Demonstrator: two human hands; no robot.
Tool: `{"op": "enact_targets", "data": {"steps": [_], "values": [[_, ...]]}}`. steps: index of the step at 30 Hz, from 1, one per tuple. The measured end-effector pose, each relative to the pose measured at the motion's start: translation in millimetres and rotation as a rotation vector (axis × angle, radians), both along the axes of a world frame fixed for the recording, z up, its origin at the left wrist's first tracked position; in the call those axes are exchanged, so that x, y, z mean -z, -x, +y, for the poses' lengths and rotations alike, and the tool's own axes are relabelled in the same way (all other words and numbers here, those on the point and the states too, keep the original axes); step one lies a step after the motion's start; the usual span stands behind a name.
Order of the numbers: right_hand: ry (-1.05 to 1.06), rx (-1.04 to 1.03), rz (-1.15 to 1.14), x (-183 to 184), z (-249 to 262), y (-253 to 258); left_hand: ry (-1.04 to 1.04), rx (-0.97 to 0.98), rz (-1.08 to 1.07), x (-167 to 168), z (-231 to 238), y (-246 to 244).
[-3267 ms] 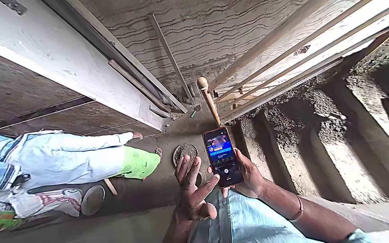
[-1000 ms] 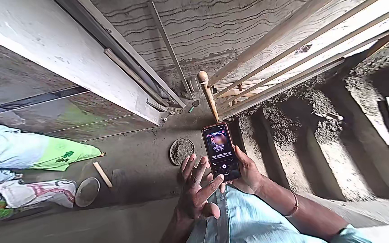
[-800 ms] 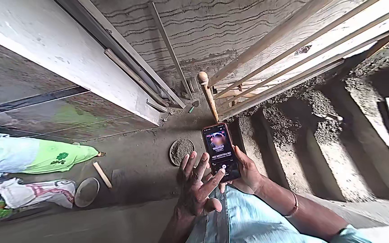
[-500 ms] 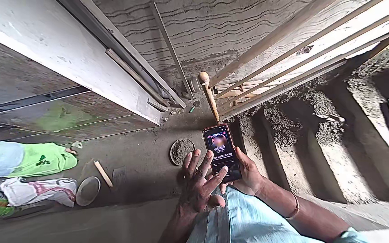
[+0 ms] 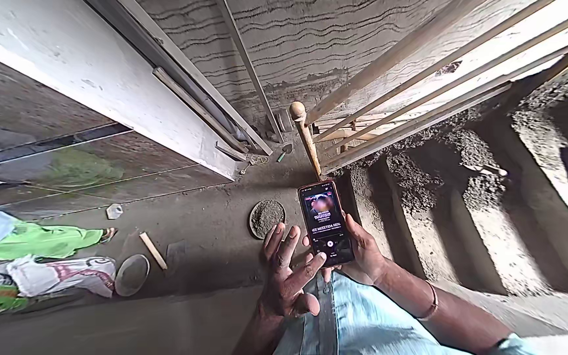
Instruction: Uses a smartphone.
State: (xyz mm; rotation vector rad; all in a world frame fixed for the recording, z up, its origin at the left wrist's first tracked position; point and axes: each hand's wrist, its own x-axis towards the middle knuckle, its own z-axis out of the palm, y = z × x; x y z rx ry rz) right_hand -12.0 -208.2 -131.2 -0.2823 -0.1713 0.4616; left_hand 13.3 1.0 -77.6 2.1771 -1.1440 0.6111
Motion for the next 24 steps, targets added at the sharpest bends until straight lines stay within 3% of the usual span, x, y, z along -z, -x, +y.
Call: {"op": "enact_targets", "data": {"steps": [24], "values": [[0.002, -0.004, 0.015, 0.2, 1.3, 0.4, -0.019, -0.019, 0.014, 5.4, 3.4, 1.9]]}}
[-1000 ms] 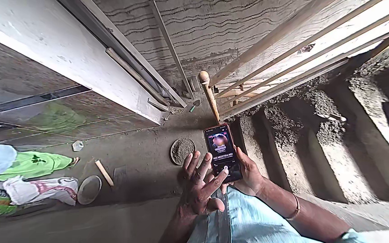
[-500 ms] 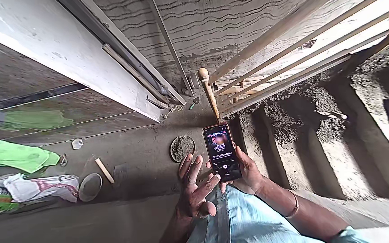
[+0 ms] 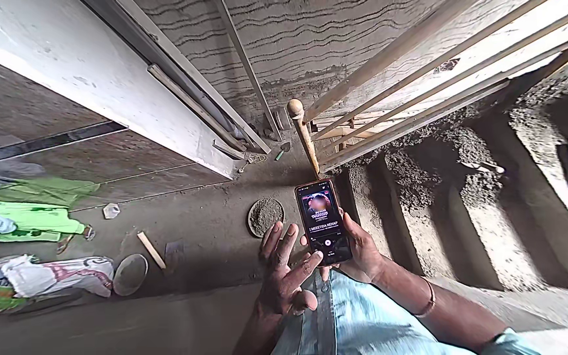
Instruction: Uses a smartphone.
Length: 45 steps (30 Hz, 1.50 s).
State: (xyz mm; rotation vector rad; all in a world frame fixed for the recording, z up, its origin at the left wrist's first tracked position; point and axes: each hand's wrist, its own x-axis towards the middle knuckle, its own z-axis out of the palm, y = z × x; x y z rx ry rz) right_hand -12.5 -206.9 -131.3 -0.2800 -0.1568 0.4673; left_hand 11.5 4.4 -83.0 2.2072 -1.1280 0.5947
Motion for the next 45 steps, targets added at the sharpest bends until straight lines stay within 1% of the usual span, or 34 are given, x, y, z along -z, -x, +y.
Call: {"op": "enact_targets", "data": {"steps": [10, 18, 20, 23, 26, 45], "values": [[-0.003, -0.001, -0.009, -1.6, -0.8, -0.5, -0.034, -0.002, -0.008, -1.0, -2.8, -1.2], [-0.01, 0.012, 0.024, -6.1, -1.7, 0.5, -0.188, -0.031, -0.024, -0.5, -7.6, -3.5], [-0.008, 0.008, 0.021, -6.5, -2.3, 0.6, -0.17, -0.029, -0.016, -0.6, -7.8, -3.2], [-0.007, 0.004, 0.011, -4.9, -2.5, 0.1, -0.057, -0.013, 0.002, -3.3, -7.5, -3.3], [0.002, 0.003, -0.002, -2.2, -1.9, -0.2, 0.004, -0.005, -0.015, -2.3, -3.4, -5.4], [-0.022, -0.003, -0.005, -0.4, -0.1, 0.6, 0.022, 0.001, 0.0, 1.2, -1.4, -1.2]]}}
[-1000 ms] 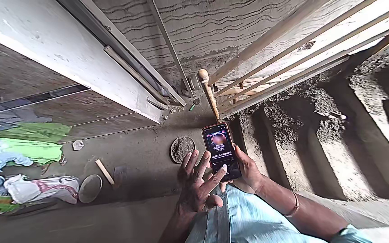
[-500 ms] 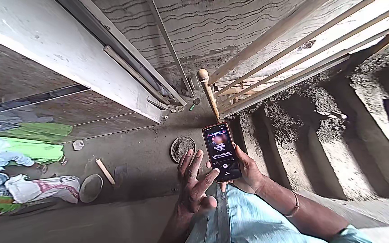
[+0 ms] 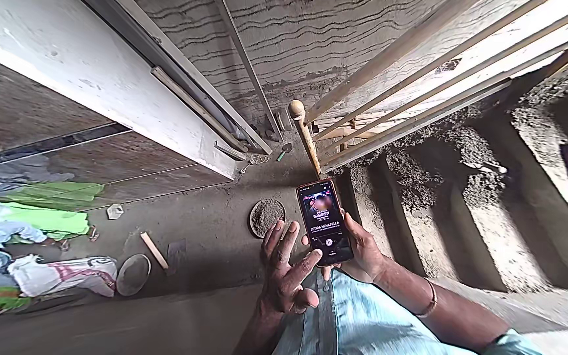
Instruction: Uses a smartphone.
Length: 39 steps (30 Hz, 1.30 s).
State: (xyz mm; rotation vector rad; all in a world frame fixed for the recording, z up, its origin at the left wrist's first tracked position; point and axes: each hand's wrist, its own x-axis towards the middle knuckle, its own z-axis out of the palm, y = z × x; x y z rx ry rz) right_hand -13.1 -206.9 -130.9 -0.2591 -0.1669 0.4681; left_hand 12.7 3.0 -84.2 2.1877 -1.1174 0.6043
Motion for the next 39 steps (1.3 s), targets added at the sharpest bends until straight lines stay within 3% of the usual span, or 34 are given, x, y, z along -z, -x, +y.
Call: {"op": "enact_targets", "data": {"steps": [39], "values": [[0.039, -0.011, 0.01, -8.5, 4.1, 1.2, 0.062, 0.132, 0.034, 0.6, 8.2, 9.9]]}}
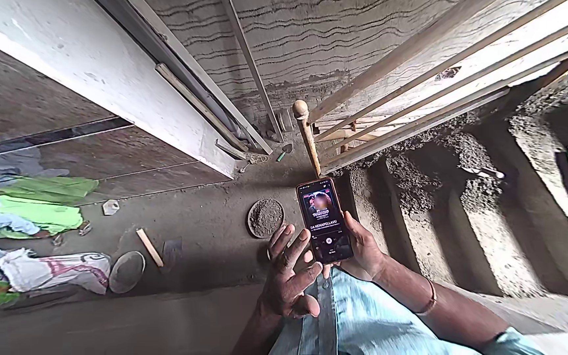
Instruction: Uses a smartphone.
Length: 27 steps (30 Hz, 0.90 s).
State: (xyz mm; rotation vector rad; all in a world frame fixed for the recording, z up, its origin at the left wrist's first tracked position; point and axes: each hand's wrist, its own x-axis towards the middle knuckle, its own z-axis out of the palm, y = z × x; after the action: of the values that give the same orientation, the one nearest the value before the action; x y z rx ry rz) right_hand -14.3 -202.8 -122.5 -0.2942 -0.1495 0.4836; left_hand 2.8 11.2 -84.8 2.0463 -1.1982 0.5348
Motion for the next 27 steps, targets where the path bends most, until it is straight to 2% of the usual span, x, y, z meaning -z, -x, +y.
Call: {"op": "enact_targets", "data": {"steps": [19, 27], "values": [[0.011, 0.017, 0.04, -0.1, 4.5, -0.8, -0.052, -0.001, 0.005, 7.2, 2.8, 0.1], [0.036, 0.046, 0.08, 3.0, 6.9, 0.1, -0.171, -0.005, -0.015, 9.9, -0.1, -1.3]]}}
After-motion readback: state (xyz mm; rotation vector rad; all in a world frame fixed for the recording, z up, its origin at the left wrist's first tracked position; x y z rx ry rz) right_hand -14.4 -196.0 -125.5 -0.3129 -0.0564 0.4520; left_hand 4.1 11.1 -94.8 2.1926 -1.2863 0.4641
